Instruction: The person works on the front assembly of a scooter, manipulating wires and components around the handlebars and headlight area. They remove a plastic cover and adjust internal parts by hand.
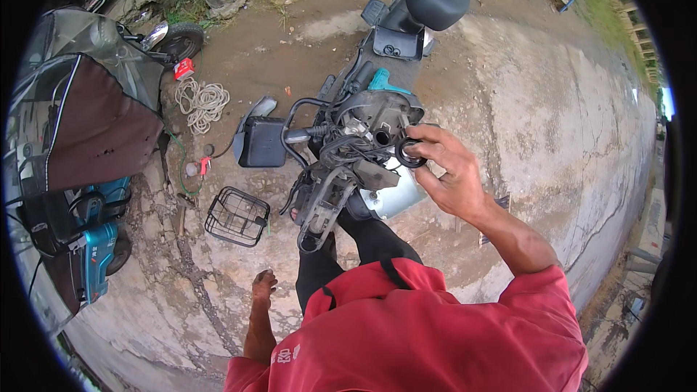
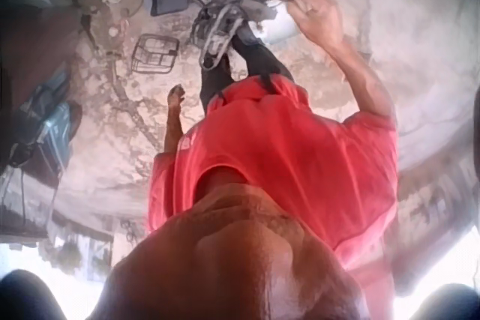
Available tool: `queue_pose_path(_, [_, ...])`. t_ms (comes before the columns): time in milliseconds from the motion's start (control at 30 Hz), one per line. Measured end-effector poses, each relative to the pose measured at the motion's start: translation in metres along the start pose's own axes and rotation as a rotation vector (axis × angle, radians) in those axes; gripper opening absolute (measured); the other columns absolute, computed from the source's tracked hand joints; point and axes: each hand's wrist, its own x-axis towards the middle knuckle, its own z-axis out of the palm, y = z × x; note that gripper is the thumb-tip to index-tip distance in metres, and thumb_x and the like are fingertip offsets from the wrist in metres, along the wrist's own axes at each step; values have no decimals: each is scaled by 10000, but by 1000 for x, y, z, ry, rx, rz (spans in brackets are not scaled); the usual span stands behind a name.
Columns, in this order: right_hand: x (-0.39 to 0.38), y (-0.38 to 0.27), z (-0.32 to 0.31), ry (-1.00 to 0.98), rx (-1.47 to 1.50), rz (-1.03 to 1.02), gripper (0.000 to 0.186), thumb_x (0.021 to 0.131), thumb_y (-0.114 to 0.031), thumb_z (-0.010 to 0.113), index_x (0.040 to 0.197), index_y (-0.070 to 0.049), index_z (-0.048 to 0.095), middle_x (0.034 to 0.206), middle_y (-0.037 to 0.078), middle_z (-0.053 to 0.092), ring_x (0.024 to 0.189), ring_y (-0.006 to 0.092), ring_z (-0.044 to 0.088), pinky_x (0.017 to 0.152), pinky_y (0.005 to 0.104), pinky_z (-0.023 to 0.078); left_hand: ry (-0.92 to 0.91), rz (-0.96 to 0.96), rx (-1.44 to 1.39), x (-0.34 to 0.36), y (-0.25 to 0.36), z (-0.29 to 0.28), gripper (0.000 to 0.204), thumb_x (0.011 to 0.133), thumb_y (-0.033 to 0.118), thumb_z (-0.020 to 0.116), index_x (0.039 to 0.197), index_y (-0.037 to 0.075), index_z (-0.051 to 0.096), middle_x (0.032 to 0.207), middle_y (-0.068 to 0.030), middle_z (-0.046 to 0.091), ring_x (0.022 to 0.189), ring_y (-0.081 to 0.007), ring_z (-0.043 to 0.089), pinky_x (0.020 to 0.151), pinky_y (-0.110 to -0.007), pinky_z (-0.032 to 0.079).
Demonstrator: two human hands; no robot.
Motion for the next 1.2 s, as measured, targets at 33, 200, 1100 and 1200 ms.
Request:
queue_pose_path(33, [-2, 0, 7, -1, 33, -15, 367, 740, 108, 688, 1084, -14, 732, 1274, 154, 678, 1152, 323, 678, 924, 389, 575, 6, -11, -23, -17, -12, -1, 524, 936, 459, 692, 1335, 133, 596, 1134, -38, 696, 1036, -213, 684, 866, -420, 495])
queue_pose_path(200, [-30, -36, -1, 63, 49, -31, 388, 737, 108, 688, 1102, -17, 724, 1270, 152, 678, 1160, 324, 670, 929, 377, 567, -102, 20, -19, -49, -18, 27, 565, 940, 424, 698, 1382, 98, 565, 1144, -58, 704, 1036, -216, 690, 865, -401, 509])
queue_pose_path(1100, [-164, -114, 6, -332, 165, 629, 199, 962, -132, 671, 1102, 8, 698, 970, 134, 749, 823, 186, 735, 679, 320, 567, -80, -49, -259, -77, -201, -18, 511, 967, 430, 628, 1359, 109, 566, 1240, -109, 674, 1130, -288, 669, 934, -475, 498])
queue_pose_path(1200, [-129, -151, -17, -530, -284, 35, 215, 907, -156, 690, 1059, -4, 695, 914, 158, 713, 754, 265, 721, 680, 384, 572, -72, -75, -197, -78, -207, 5, 542, 937, 448, 658, 1366, 128, 572, 1191, -87, 682, 1109, -285, 674, 909, -464, 500])
